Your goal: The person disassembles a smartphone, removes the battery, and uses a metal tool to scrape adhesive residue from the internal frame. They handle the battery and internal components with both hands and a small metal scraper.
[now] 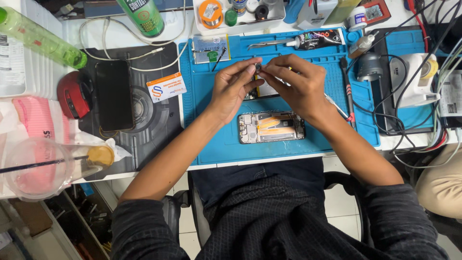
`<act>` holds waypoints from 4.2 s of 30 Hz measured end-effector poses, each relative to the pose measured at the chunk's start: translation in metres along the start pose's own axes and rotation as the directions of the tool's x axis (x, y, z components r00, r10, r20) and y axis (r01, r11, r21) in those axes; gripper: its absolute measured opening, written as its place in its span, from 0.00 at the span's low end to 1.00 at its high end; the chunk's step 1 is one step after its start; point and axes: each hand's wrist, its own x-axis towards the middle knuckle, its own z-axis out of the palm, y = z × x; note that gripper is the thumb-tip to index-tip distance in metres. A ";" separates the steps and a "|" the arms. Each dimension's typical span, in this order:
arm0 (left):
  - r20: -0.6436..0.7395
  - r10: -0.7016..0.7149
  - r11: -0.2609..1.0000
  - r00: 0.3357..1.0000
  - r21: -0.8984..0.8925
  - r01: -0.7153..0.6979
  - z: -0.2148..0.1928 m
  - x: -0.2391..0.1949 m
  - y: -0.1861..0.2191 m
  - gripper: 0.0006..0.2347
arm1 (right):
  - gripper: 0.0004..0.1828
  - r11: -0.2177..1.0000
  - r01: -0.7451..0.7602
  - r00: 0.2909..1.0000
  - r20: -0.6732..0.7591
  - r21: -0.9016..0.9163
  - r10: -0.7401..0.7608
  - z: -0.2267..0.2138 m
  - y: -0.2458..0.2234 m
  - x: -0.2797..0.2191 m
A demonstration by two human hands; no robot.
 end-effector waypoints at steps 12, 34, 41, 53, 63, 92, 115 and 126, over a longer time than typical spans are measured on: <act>-0.010 -0.021 0.999 1.000 0.035 0.021 -0.010 0.006 0.002 0.08 | 0.07 0.967 -0.156 0.970 0.216 0.201 0.111 -0.007 0.014 0.013; 0.152 -0.176 0.921 0.973 0.375 0.107 0.003 0.002 0.023 0.13 | 0.15 0.817 -0.418 0.710 0.418 -0.398 0.566 -0.091 0.038 -0.002; 0.193 -0.188 0.940 0.963 0.320 0.120 0.004 0.002 0.019 0.11 | 0.15 0.531 -0.314 0.687 0.198 -0.787 0.699 -0.079 0.072 -0.094; 0.157 -0.112 0.900 0.981 0.434 0.033 0.019 0.015 0.029 0.09 | 0.03 0.868 -0.333 0.922 0.067 -0.369 0.382 -0.095 0.039 -0.053; 0.171 -0.042 0.963 0.984 0.268 -0.006 0.002 0.016 0.013 0.11 | 0.10 0.956 -0.052 0.995 0.064 -0.288 0.073 -0.077 0.143 0.002; 0.199 -0.052 0.983 0.979 0.183 0.015 -0.003 0.010 0.014 0.09 | 0.07 0.926 -0.129 0.987 0.043 -0.354 0.154 -0.074 0.127 0.008; 0.176 -0.067 0.980 0.982 0.195 0.032 -0.001 0.009 0.016 0.09 | 0.19 0.777 -0.364 0.846 0.167 -0.514 0.507 -0.093 0.033 -0.067; 0.189 -0.059 0.983 0.980 0.183 0.024 0.001 0.007 0.011 0.09 | 0.22 0.682 -0.351 0.812 0.153 -0.642 0.563 -0.099 0.039 -0.104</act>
